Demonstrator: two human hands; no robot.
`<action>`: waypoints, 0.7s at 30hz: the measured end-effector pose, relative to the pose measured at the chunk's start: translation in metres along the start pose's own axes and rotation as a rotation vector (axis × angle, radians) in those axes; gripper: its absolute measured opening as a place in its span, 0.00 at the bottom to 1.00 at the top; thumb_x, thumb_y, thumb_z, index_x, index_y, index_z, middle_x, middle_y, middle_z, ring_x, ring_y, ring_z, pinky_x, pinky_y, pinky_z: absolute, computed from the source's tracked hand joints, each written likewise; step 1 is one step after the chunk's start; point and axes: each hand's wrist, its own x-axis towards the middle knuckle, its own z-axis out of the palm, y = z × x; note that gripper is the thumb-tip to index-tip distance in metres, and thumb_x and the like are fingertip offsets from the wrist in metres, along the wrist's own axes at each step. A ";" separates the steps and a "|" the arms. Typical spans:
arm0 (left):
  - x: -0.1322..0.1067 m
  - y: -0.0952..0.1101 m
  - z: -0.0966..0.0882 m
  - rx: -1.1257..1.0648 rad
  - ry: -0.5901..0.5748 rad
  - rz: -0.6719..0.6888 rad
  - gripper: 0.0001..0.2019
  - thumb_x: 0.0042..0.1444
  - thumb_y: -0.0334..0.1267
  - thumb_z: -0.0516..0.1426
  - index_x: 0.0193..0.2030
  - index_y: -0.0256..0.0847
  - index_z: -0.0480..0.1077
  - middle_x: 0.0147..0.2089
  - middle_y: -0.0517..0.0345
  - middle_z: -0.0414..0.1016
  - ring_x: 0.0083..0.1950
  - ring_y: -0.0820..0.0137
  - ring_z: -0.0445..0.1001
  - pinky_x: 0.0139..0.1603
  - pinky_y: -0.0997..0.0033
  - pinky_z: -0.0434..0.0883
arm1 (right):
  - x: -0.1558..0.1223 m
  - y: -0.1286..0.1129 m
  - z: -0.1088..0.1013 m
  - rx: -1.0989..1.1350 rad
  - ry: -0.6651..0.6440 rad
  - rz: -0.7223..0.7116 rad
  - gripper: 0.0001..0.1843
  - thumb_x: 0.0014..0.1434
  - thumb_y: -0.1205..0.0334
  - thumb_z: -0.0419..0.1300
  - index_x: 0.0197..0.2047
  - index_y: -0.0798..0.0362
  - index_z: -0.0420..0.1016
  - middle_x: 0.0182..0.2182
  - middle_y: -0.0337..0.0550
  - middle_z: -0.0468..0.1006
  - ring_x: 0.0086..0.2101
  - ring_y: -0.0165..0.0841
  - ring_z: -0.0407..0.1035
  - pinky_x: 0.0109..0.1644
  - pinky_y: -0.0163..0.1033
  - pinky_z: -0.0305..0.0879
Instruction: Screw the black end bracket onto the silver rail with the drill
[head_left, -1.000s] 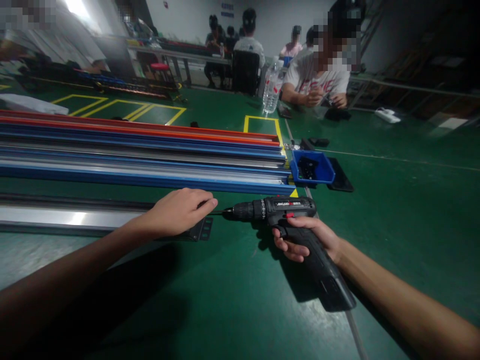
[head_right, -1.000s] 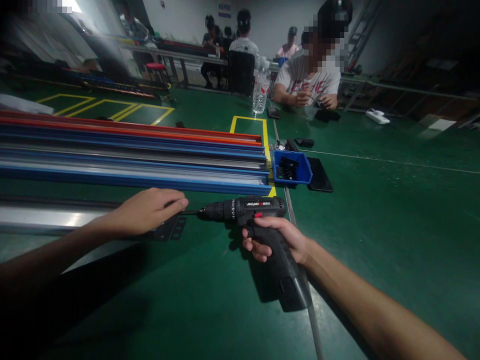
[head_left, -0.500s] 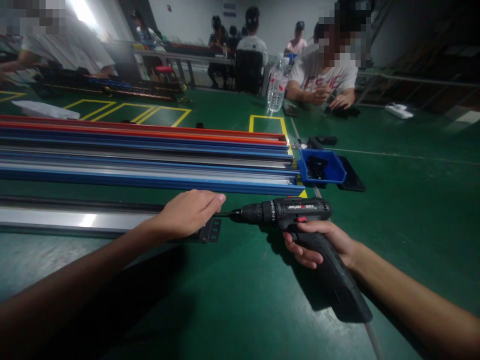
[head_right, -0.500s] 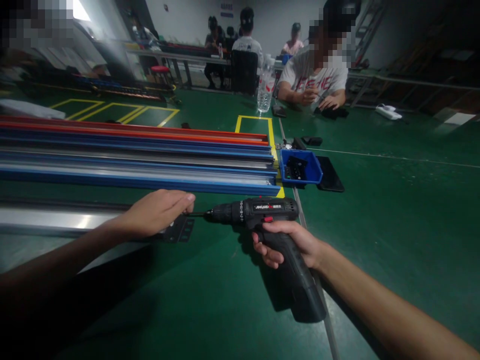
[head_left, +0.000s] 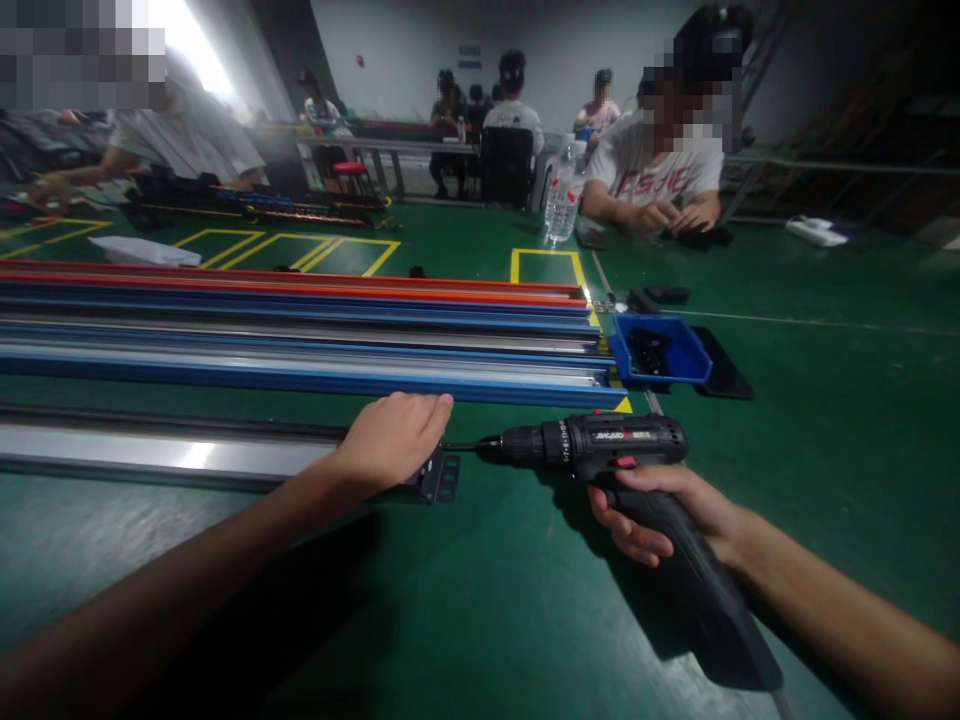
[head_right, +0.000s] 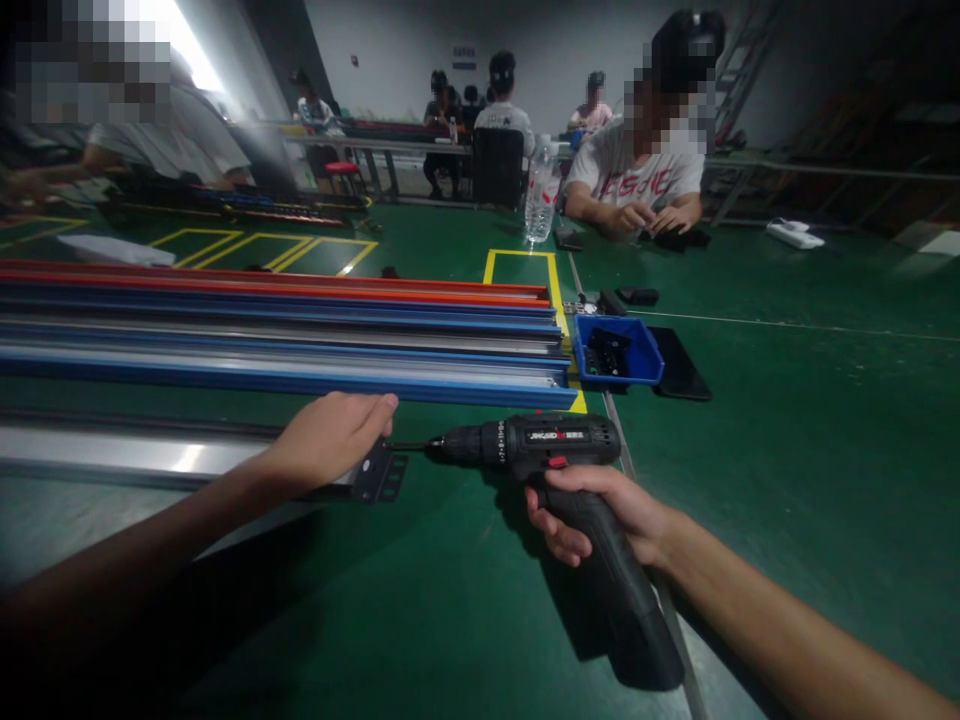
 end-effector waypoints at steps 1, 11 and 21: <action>0.000 0.001 -0.001 0.025 -0.005 -0.018 0.31 0.72 0.49 0.37 0.35 0.39 0.77 0.36 0.48 0.83 0.36 0.60 0.80 0.36 0.64 0.67 | 0.000 0.000 0.000 0.004 -0.001 -0.001 0.18 0.68 0.54 0.58 0.44 0.63 0.79 0.30 0.42 0.75 0.18 0.20 0.61 0.27 0.30 0.67; 0.003 0.000 0.000 0.049 -0.039 -0.012 0.31 0.72 0.49 0.37 0.34 0.40 0.78 0.36 0.48 0.83 0.35 0.61 0.80 0.34 0.65 0.67 | -0.003 -0.001 0.002 0.001 0.026 0.018 0.18 0.66 0.54 0.60 0.43 0.63 0.80 0.30 0.43 0.75 0.18 0.20 0.61 0.27 0.31 0.66; 0.004 -0.007 0.004 0.064 -0.030 0.061 0.29 0.71 0.48 0.38 0.34 0.41 0.77 0.35 0.50 0.83 0.34 0.62 0.79 0.32 0.66 0.63 | -0.004 0.001 0.001 -0.007 0.047 0.030 0.18 0.66 0.54 0.62 0.43 0.63 0.79 0.30 0.43 0.76 0.18 0.21 0.65 0.28 0.31 0.68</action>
